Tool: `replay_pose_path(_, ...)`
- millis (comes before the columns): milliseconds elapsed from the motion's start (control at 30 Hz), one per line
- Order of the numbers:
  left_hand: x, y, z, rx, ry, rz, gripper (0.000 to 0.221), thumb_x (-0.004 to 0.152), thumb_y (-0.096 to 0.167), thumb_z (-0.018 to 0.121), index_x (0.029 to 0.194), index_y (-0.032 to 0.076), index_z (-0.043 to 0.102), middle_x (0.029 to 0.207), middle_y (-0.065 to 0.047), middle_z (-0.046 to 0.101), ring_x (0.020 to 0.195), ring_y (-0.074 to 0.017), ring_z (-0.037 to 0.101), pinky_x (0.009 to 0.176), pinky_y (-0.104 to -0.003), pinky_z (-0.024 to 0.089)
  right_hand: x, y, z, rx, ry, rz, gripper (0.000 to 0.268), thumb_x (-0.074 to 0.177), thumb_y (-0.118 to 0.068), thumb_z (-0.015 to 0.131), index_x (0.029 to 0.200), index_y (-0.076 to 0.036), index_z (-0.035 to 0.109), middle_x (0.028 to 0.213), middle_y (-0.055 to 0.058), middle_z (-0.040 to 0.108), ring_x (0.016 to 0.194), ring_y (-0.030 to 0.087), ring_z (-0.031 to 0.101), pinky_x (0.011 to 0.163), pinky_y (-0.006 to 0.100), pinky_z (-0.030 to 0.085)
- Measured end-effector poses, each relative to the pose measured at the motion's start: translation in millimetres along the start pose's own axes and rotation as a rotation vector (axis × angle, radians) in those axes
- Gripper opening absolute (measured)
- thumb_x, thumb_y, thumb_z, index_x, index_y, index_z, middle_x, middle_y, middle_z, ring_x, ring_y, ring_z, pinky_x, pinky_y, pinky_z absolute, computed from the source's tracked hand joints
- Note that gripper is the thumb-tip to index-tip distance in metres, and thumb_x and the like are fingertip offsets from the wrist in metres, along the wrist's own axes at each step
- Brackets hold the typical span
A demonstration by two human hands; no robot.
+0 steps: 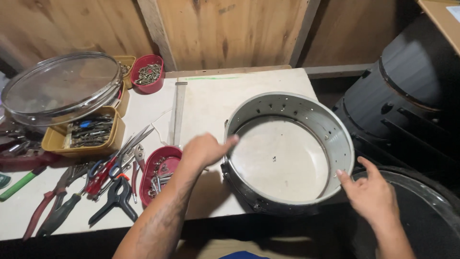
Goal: Inspecting and manipulating a snare drum shell and its hardware on a repair bench
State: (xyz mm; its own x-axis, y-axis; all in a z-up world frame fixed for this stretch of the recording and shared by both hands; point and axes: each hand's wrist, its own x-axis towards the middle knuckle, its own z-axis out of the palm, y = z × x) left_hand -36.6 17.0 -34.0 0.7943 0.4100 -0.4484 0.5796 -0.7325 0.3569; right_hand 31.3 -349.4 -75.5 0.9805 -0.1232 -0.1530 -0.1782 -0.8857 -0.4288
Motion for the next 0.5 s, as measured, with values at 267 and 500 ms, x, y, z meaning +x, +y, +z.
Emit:
replay_pose_path(267, 4, -5, 15, -0.071, -0.201, -0.024, 0.072, 0.085, 0.071, 0.05, 0.09, 0.003, 0.074, 0.089, -0.012, 0.075, 0.084, -0.0274, 0.068, 0.079, -0.037, 0.049, 15, 14, 49, 0.145, 0.468, -0.636, 0.034, 0.091, -0.027, 0.079, 0.118, -0.007, 0.079, 0.084, 0.005, 0.073, 0.078, 0.021, 0.069, 0.083, 0.036, 0.054)
replay_pose_path(500, 10, -14, 26, -0.257, -0.216, -0.02, 0.054, 0.083, 0.057, 0.059, 0.068, 0.005, 0.063, 0.064, -0.007, 0.063, 0.056, -0.0199, 0.053, 0.059, -0.032, 0.043, 2, -12, 66, 0.245, 0.315, -0.691, 0.024, 0.089, -0.025, 0.076, 0.108, -0.01, 0.079, 0.081, 0.001, 0.071, 0.075, 0.016, 0.065, 0.078, 0.031, 0.052)
